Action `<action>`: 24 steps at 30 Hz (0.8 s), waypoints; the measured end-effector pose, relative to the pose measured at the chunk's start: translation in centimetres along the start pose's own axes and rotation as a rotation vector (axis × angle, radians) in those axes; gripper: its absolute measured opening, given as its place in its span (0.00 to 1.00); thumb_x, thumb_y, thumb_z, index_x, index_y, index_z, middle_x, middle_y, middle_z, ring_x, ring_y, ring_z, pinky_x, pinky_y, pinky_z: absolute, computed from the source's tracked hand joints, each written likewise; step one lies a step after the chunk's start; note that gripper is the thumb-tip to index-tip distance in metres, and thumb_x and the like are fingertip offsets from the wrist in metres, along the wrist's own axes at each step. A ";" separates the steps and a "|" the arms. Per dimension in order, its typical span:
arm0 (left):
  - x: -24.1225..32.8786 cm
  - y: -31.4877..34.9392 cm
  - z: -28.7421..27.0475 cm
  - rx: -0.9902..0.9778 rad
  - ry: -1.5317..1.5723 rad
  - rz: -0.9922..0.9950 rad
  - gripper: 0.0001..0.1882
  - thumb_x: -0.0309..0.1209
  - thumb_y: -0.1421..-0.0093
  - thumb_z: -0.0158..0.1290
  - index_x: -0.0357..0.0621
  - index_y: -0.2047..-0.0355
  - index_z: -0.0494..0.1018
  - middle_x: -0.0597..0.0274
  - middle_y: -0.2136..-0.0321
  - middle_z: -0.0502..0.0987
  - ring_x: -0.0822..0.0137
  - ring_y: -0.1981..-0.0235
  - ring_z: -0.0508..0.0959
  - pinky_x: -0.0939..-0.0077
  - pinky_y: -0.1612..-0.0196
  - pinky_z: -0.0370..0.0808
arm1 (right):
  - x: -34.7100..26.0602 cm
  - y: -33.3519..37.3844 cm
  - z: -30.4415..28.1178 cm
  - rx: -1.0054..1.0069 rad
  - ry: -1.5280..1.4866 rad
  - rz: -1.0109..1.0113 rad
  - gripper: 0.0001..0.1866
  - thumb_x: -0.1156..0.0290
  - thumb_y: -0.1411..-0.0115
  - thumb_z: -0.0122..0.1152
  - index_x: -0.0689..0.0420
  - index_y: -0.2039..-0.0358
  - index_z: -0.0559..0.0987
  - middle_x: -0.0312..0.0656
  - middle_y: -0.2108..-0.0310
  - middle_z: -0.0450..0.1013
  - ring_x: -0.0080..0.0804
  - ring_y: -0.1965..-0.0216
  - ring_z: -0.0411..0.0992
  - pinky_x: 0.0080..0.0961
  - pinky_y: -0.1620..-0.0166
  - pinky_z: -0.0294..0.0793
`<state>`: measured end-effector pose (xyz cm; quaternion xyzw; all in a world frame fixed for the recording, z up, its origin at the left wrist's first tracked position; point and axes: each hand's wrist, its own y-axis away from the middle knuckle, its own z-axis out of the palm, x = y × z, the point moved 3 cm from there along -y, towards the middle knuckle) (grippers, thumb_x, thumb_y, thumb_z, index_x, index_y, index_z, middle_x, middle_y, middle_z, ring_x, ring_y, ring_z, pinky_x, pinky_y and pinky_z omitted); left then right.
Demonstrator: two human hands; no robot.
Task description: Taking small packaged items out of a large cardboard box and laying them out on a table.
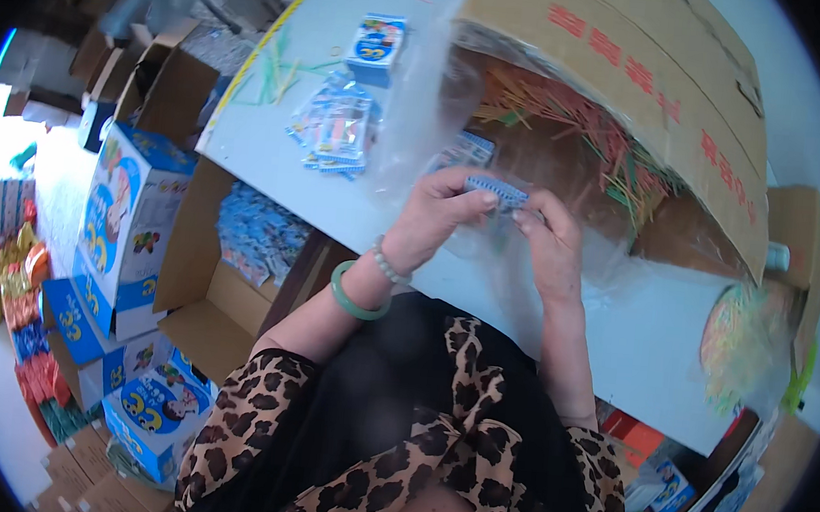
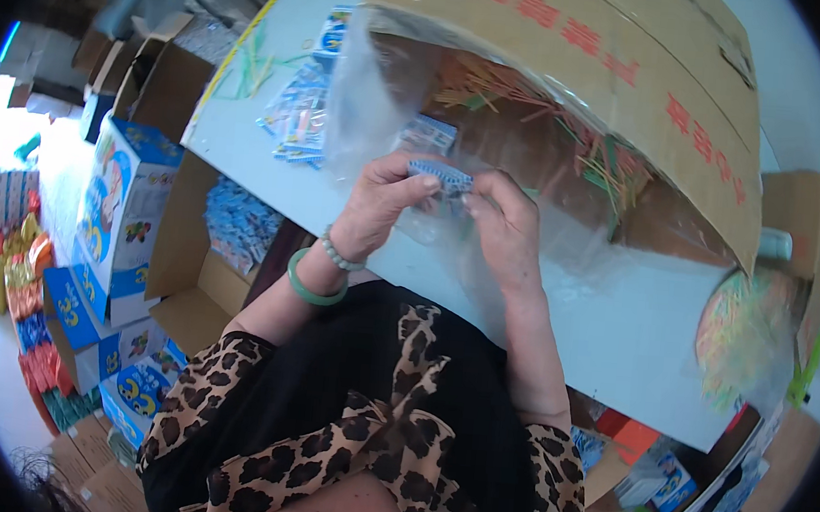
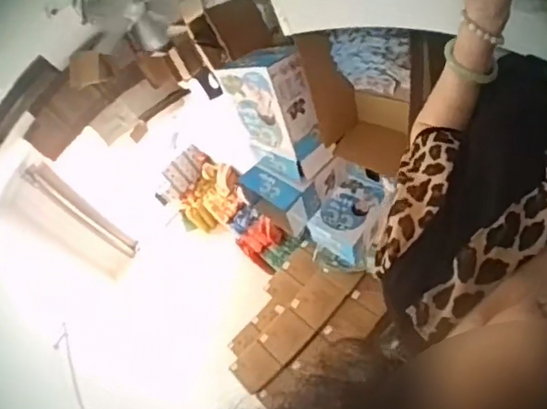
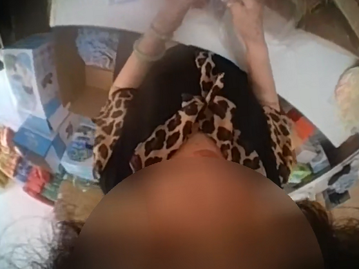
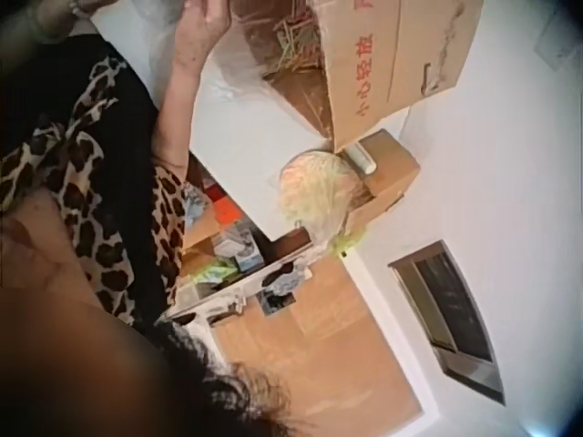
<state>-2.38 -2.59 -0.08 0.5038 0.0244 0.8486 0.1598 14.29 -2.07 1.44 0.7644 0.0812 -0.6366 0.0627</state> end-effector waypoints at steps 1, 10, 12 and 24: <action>0.2 0.4 -0.1 0.017 -0.007 0.008 0.12 0.27 0.45 0.56 0.36 0.60 0.75 0.64 0.64 0.75 0.75 0.64 0.72 0.79 0.60 0.71 | 0.1 0.3 0.4 -0.026 -0.052 -0.020 0.02 0.80 0.47 0.53 0.60 0.72 0.73 0.31 0.73 0.67 0.16 0.70 0.63 0.14 0.65 0.63; 7.3 4.0 -6.5 0.543 -0.519 0.287 0.02 0.19 0.53 0.57 0.37 0.78 0.75 0.69 0.80 0.71 0.77 0.78 0.69 0.83 0.75 0.65 | 0.9 0.5 0.0 -0.020 0.127 0.069 0.07 0.81 0.48 0.54 0.62 0.67 0.76 0.37 0.67 0.74 0.25 0.63 0.70 0.21 0.58 0.68; 9.0 2.2 -9.5 0.677 -1.004 0.548 0.04 0.24 0.48 0.56 0.35 0.73 0.75 0.64 0.82 0.70 0.76 0.80 0.69 0.80 0.77 0.65 | 2.3 0.1 -1.8 0.086 0.367 0.028 0.08 0.81 0.48 0.55 0.61 0.67 0.77 0.39 0.67 0.74 0.29 0.63 0.71 0.22 0.58 0.69; 4.7 4.6 -6.5 0.592 -1.630 1.070 0.08 0.30 0.53 0.60 0.41 0.74 0.73 0.60 0.75 0.72 0.61 0.78 0.70 0.68 0.74 0.68 | 2.5 -1.6 -0.4 -0.270 1.007 -0.286 0.12 0.80 0.54 0.50 0.55 0.67 0.75 0.41 0.59 0.65 0.38 0.55 0.64 0.36 0.54 0.68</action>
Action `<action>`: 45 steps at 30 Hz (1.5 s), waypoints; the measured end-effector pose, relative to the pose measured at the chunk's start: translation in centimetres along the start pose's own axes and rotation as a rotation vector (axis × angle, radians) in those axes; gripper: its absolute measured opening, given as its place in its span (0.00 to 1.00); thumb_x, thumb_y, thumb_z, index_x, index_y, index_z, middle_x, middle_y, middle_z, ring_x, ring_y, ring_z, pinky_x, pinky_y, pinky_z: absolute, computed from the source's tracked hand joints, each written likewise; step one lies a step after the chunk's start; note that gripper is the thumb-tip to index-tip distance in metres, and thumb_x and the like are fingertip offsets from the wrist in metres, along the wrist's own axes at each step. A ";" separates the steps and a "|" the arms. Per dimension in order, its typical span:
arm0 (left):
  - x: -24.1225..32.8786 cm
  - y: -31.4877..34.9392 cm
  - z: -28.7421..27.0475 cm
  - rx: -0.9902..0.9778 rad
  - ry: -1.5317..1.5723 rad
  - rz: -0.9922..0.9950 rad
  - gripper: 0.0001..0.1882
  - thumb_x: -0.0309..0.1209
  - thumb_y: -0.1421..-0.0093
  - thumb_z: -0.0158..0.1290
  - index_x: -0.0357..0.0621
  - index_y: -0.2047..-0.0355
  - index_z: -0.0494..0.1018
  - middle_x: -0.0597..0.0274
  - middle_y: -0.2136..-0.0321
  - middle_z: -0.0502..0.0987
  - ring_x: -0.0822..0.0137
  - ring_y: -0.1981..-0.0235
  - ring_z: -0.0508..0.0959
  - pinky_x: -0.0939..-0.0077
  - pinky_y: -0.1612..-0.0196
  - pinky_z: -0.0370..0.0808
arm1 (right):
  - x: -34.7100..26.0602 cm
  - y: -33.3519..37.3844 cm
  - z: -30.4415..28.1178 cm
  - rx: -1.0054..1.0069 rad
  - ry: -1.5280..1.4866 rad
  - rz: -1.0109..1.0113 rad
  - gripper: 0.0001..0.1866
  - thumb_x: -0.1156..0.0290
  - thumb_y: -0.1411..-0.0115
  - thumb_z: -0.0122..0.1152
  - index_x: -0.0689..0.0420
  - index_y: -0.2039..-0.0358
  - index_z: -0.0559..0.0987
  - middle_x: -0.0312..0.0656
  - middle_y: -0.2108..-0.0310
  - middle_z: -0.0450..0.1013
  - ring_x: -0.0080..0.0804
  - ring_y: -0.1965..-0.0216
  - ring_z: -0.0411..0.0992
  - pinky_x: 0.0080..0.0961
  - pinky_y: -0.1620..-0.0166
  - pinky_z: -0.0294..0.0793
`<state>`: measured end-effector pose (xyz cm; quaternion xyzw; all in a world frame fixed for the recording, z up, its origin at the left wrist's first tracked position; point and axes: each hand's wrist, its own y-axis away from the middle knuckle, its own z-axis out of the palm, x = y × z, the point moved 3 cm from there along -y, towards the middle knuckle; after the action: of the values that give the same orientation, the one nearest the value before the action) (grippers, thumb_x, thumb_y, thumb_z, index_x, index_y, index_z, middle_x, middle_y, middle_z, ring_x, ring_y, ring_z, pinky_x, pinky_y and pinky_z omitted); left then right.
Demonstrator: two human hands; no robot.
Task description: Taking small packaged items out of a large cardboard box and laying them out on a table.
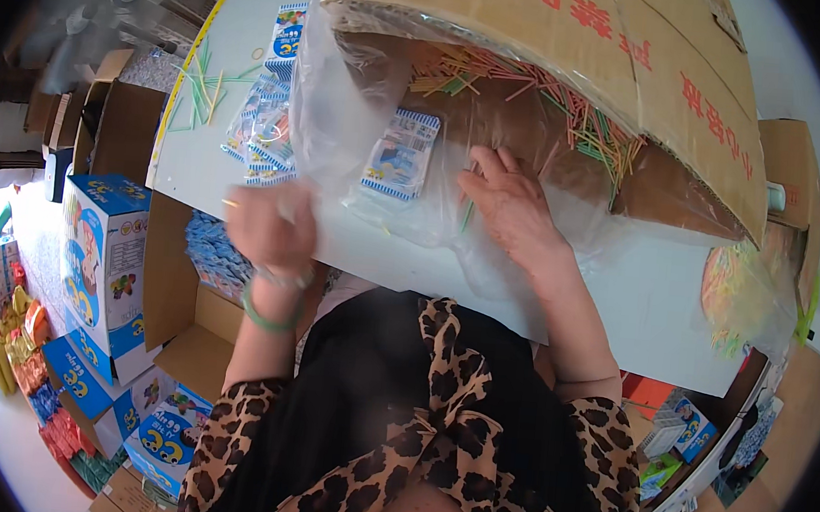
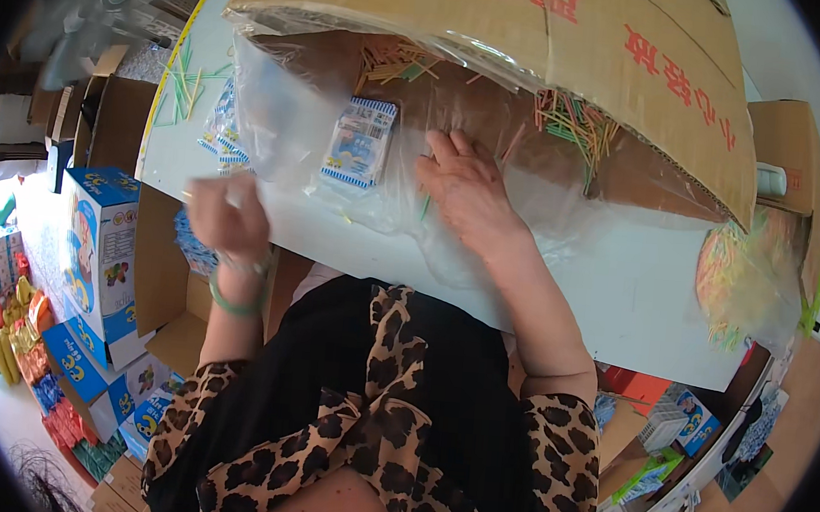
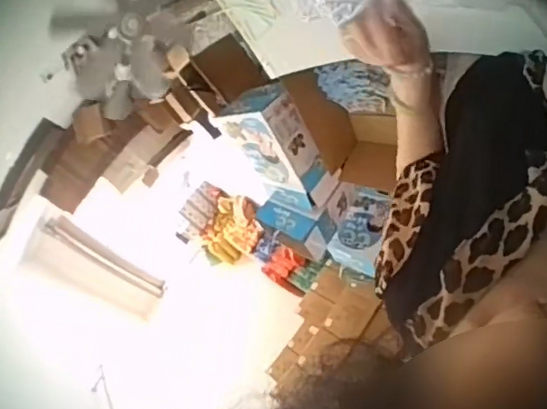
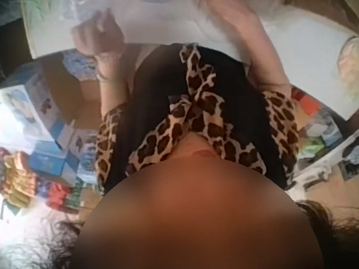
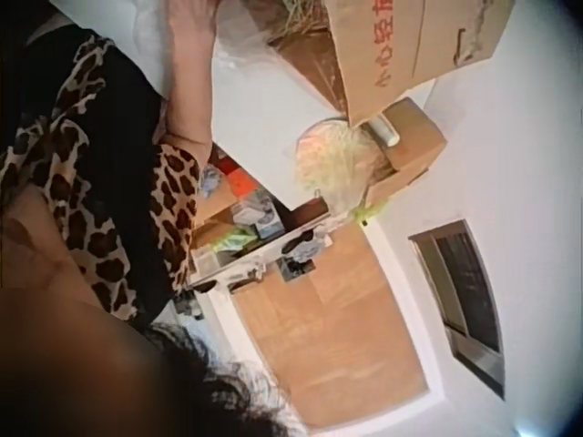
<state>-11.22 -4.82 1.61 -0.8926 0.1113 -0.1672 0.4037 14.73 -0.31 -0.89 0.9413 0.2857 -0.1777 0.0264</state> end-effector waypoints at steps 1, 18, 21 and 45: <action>2.5 0.7 -0.4 -0.146 0.138 0.164 0.08 0.30 0.53 0.61 0.41 0.76 0.72 0.61 0.75 0.72 0.62 0.78 0.70 0.69 0.74 0.68 | -0.1 -0.1 -0.5 -0.026 0.025 -0.048 0.10 0.79 0.54 0.50 0.55 0.69 0.74 0.40 0.61 0.65 0.38 0.56 0.64 0.35 0.54 0.67; 8.8 3.2 7.3 -0.638 0.615 0.174 0.06 0.21 0.61 0.52 0.44 0.78 0.73 0.65 0.78 0.70 0.62 0.72 0.71 0.69 0.67 0.69 | -1.1 1.2 0.7 -0.226 0.037 -0.129 0.06 0.72 0.48 0.48 0.57 0.69 0.71 0.40 0.64 0.67 0.36 0.56 0.65 0.34 0.50 0.61; 8.4 3.3 7.6 -0.687 0.627 0.183 0.07 0.20 0.61 0.52 0.45 0.79 0.72 0.65 0.78 0.70 0.63 0.72 0.71 0.70 0.67 0.68 | 0.2 1.4 1.3 -0.183 0.127 -0.124 0.07 0.73 0.48 0.47 0.56 0.68 0.71 0.43 0.63 0.67 0.38 0.55 0.65 0.35 0.50 0.61; 8.6 3.2 7.4 -0.796 0.645 0.113 0.05 0.22 0.59 0.51 0.46 0.80 0.71 0.64 0.78 0.69 0.62 0.70 0.71 0.68 0.64 0.69 | 14.4 -8.0 -1.1 0.486 0.332 0.161 0.18 0.62 0.41 0.51 0.55 0.52 0.71 0.48 0.53 0.70 0.48 0.50 0.66 0.39 0.47 0.65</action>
<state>-0.68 -4.73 -3.60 -0.8726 0.3333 -0.3566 -0.0137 21.87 14.19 -4.49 0.9559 0.1595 -0.0820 -0.2328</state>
